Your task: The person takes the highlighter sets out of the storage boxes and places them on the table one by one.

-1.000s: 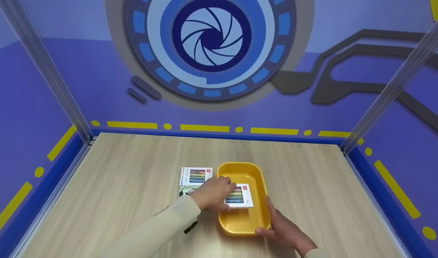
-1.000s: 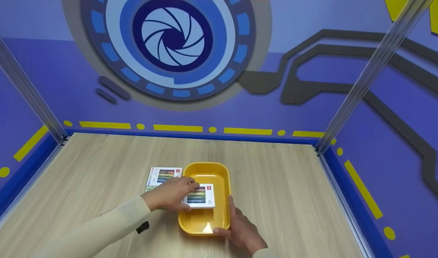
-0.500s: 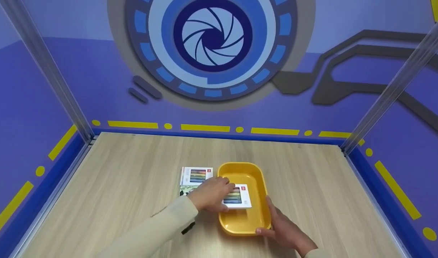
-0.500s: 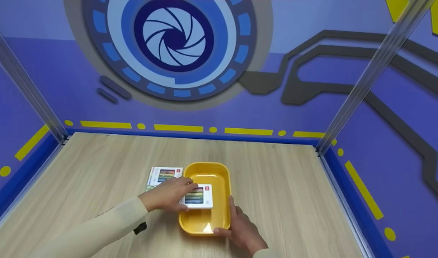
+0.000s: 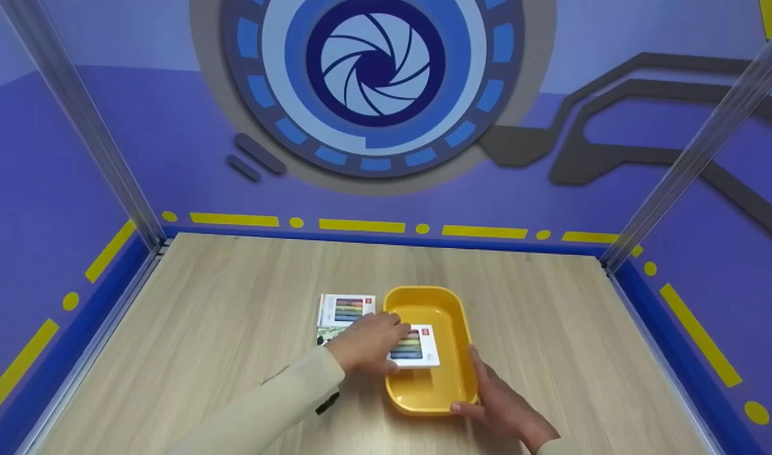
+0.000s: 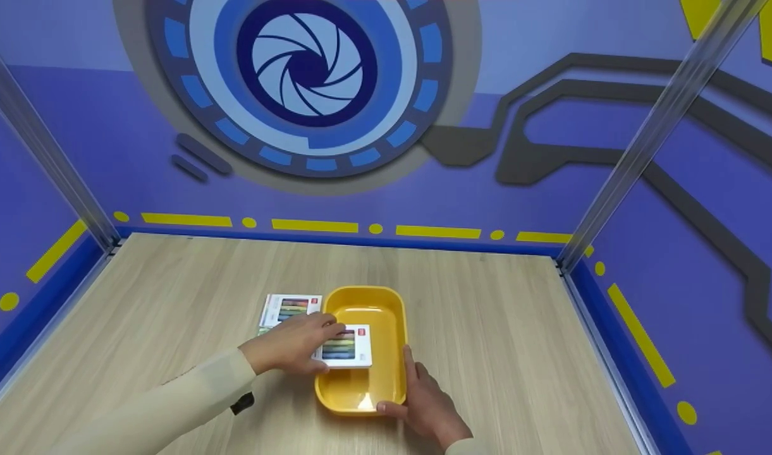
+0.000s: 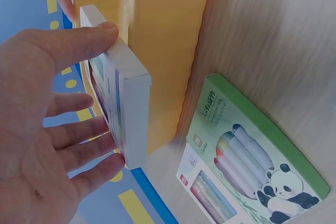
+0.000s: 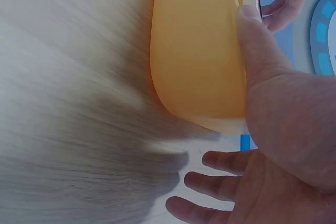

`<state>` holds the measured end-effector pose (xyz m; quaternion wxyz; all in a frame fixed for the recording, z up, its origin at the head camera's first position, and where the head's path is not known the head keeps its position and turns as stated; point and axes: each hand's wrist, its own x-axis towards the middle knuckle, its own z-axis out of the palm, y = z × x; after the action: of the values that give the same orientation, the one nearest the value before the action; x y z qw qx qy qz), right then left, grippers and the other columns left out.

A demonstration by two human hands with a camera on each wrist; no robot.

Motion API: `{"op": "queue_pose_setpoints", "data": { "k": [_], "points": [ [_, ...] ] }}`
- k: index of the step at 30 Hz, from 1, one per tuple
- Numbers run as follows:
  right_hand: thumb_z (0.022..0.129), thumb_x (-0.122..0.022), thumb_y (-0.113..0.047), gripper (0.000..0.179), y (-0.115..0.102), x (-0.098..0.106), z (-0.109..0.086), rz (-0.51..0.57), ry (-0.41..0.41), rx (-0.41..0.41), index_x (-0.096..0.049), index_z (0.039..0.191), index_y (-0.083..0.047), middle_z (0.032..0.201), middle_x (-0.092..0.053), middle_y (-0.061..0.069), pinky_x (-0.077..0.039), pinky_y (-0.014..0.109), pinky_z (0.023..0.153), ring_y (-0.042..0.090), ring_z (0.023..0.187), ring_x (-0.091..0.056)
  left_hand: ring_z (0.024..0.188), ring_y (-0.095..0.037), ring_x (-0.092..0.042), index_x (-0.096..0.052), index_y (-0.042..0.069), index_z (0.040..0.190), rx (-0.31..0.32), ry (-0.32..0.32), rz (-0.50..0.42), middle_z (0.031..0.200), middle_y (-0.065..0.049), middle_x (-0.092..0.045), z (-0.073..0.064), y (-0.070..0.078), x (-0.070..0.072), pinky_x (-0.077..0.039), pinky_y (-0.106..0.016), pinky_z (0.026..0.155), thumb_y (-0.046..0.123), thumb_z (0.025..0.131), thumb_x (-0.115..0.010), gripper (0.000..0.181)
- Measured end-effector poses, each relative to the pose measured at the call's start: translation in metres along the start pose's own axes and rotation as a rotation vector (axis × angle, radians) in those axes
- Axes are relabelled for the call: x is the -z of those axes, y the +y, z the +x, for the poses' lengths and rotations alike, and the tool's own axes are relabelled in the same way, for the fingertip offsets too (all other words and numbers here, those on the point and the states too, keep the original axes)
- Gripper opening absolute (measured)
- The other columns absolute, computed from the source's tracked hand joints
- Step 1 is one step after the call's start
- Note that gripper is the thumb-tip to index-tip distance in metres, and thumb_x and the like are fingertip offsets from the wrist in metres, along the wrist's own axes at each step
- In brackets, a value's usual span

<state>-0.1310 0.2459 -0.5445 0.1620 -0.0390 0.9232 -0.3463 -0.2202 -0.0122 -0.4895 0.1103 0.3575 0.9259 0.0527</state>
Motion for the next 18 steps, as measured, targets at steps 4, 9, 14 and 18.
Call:
{"op": "queue_pose_setpoints", "data": {
  "k": [4,9,14,18],
  "points": [
    [0.075,-0.075,-0.052,0.118,-0.0009,-0.0004,0.0005,0.003,-0.003,-0.029,-0.001,0.156,-0.009,0.158,-0.021,0.023,-0.026,0.058,0.116,0.035,0.139,-0.035,0.119,-0.019,-0.049,-0.047,0.022,0.141,0.014,-0.003,-0.014,0.137,-0.002,-0.052,-0.0029,-0.0013,0.0005,-0.04,-0.04,0.113,0.042,0.082,-0.075,0.069],
    [0.076,-0.075,-0.051,0.117,-0.0003,0.0,0.0007,0.004,-0.005,-0.009,-0.001,0.156,-0.007,0.158,-0.02,0.024,-0.025,0.058,0.116,0.035,0.14,-0.033,0.122,-0.02,-0.049,-0.047,0.023,0.141,0.028,-0.011,-0.02,0.141,-0.002,-0.05,-0.0048,-0.0042,0.0007,-0.039,-0.041,0.113,0.042,0.081,-0.075,0.069],
    [0.077,-0.074,-0.049,0.115,0.0002,0.001,-0.0008,-0.011,0.003,0.019,-0.003,0.155,-0.005,0.157,-0.021,0.026,-0.026,0.058,0.115,0.037,0.141,-0.033,0.12,-0.019,-0.05,-0.048,0.023,0.141,0.027,-0.006,-0.022,0.139,-0.002,-0.052,-0.0068,-0.0073,0.0008,-0.041,-0.04,0.112,0.042,0.08,-0.076,0.069],
    [0.077,-0.074,-0.049,0.114,0.0007,0.0011,-0.001,-0.021,0.007,0.012,-0.004,0.155,-0.006,0.157,-0.022,0.026,-0.027,0.058,0.115,0.037,0.141,-0.033,0.114,-0.018,-0.052,-0.049,0.022,0.14,0.014,0.006,-0.015,0.134,-0.002,-0.054,-0.009,-0.0095,0.0012,-0.044,-0.038,0.108,0.043,0.08,-0.076,0.069]
  ]
}}
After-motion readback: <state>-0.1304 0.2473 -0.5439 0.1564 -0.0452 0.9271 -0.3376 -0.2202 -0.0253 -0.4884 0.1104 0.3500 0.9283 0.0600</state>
